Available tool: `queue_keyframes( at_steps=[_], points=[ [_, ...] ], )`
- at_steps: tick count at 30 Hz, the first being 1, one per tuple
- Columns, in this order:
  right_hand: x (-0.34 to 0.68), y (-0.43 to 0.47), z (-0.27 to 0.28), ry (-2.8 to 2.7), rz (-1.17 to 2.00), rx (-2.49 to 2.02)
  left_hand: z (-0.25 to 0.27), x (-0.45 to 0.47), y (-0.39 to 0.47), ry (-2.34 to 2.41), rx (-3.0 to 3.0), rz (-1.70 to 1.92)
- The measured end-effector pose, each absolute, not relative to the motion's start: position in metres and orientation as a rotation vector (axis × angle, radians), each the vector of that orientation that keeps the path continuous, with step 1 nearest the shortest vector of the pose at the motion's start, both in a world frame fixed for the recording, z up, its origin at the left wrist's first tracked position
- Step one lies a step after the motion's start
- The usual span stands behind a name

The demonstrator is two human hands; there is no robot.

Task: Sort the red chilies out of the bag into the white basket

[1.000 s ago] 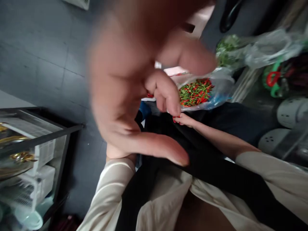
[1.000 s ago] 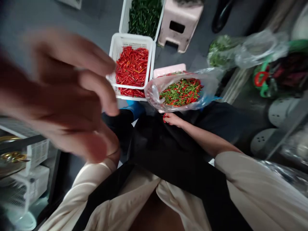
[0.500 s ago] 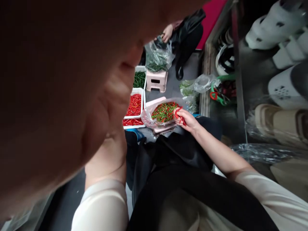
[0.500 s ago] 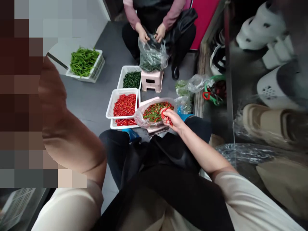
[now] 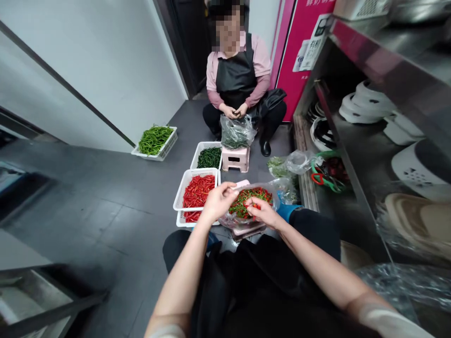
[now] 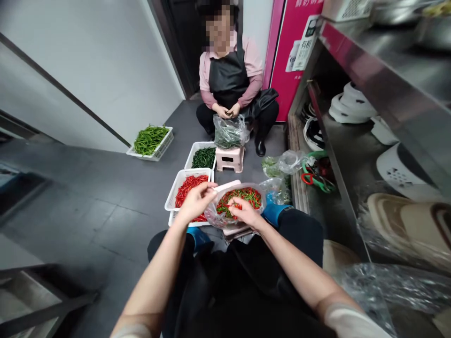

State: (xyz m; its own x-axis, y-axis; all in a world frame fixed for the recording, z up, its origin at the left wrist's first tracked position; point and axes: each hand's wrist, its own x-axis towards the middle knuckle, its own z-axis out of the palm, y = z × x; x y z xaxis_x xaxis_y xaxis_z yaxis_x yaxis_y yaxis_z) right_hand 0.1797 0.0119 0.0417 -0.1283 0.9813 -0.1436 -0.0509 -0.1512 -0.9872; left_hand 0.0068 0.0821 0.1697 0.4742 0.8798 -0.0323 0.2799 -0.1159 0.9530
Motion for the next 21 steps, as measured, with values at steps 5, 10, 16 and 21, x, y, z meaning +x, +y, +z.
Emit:
queue_keyframes(
  at_steps=[5, 10, 16, 21],
  points=[
    [0.189, 0.031, 0.032, -1.516, 1.166, -1.438, 0.074, 0.030, 0.095, 0.960, 1.445, 0.498],
    [0.193, 0.050, 0.010, -1.613, 1.183, -1.636, 0.039, 0.044, 0.106, 1.024, 1.587, 0.421],
    [0.202, 0.071, -0.021, -1.832, 1.336, -1.732, -0.009, 0.049, 0.117, 1.066, 1.426, 0.311],
    [0.208, 0.091, -0.021, -2.109, 1.279, -1.665, -0.026, 0.044, 0.143, 0.994, 1.184, 0.247]
  ],
)
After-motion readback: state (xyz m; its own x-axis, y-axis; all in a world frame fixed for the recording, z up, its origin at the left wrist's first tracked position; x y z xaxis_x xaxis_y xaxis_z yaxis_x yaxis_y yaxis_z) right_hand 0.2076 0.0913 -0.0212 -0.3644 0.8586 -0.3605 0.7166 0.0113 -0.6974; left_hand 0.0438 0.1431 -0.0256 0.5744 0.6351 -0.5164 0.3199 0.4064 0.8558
